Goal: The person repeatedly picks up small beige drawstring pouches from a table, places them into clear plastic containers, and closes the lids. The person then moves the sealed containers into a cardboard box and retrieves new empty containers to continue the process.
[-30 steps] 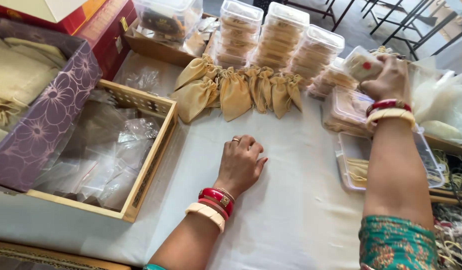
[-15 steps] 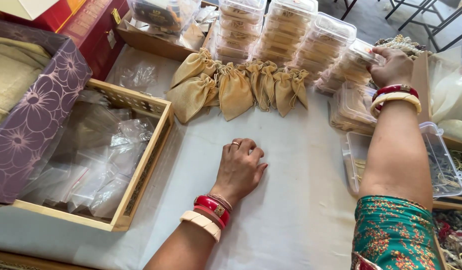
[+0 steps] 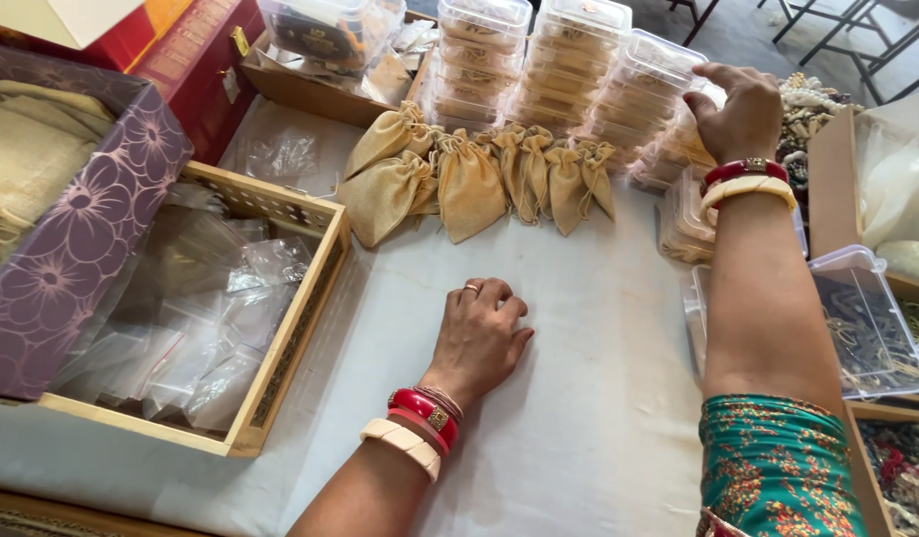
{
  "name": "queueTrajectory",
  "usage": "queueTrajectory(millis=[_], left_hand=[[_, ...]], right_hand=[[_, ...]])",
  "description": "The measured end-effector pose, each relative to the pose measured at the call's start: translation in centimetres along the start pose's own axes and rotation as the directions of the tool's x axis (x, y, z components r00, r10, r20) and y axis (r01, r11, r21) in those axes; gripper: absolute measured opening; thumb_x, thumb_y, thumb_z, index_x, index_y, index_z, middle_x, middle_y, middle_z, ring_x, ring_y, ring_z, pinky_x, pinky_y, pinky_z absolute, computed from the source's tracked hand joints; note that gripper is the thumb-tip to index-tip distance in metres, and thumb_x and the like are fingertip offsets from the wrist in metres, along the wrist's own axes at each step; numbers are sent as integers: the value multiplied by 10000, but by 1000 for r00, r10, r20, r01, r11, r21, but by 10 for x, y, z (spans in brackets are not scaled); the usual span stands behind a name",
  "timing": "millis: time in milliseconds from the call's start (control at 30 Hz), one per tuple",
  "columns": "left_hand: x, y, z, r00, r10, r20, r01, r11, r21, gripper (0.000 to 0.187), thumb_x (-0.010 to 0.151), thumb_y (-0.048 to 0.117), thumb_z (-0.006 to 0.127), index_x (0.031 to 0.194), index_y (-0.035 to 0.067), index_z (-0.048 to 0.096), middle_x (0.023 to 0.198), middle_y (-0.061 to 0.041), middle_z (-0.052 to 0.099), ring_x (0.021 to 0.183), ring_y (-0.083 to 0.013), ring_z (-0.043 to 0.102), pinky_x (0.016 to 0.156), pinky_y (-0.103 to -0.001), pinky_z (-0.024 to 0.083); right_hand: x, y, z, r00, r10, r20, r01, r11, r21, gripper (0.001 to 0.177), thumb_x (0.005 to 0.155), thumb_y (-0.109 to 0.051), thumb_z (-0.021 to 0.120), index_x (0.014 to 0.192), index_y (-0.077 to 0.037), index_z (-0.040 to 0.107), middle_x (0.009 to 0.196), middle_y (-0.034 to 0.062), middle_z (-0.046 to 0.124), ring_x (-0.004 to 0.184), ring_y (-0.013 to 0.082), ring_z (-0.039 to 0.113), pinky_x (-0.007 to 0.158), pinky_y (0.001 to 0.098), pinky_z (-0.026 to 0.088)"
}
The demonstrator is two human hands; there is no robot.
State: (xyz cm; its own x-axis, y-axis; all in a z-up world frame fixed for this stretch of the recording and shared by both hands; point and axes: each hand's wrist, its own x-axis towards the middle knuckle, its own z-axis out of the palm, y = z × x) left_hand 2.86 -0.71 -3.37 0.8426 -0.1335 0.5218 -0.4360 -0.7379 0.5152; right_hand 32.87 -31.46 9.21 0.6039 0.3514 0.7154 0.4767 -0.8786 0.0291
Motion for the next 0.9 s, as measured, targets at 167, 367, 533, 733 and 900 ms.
queueTrajectory(millis=[167, 367, 533, 733, 900], left_hand=[[-1, 0, 1, 1000, 13, -6, -13, 1000, 5, 250, 797, 239, 811, 982, 101, 715, 1118, -99, 618, 1150, -333, 555, 965, -473, 419], [-1, 0, 2, 1000, 25, 1, -25, 1000, 2, 253, 802, 237, 807, 990, 97, 710, 1126, -102, 616, 1167, -335, 554, 978, -468, 420], [-1, -2, 5, 1000, 28, -5, -28, 1000, 9, 253, 804, 241, 813, 989, 101, 712, 1129, -97, 617, 1151, -326, 559, 976, -465, 421], [0, -1, -1, 1000, 25, 14, -25, 1000, 2, 251, 806, 233, 810, 997, 105, 709, 1123, -90, 620, 1135, -302, 566, 968, -456, 424], [6, -5, -3, 990, 40, -135, -39, 999, 13, 336, 804, 160, 765, 1114, 81, 663, 1126, -112, 614, 1144, -326, 558, 948, -455, 426]], right_hand=[[8, 8, 18, 995, 99, 30, -100, 995, 26, 362, 925, -175, 831, 1284, -178, 786, 1116, 79, 770, 1057, 340, 646, 967, 443, 505], [2, 9, 14, 984, 173, 27, -174, 985, 3, 347, 952, -164, 810, 1293, -228, 800, 1155, 59, 772, 1103, 314, 644, 993, 434, 503], [8, -12, -2, 999, 32, 19, -30, 994, -105, 443, 886, -255, 882, 1303, -173, 757, 1237, 97, 741, 1173, 335, 603, 996, 472, 476], [-6, -34, 1, 997, -32, -69, 23, 990, -141, 351, 887, -208, 872, 1214, -149, 757, 1269, 115, 730, 1233, 316, 589, 1054, 461, 483], [-74, -162, -44, 991, -45, -129, 97, 898, 429, 222, 957, -1, 665, 1175, -37, 666, 1194, 99, 744, 1033, 257, 689, 871, 384, 564]])
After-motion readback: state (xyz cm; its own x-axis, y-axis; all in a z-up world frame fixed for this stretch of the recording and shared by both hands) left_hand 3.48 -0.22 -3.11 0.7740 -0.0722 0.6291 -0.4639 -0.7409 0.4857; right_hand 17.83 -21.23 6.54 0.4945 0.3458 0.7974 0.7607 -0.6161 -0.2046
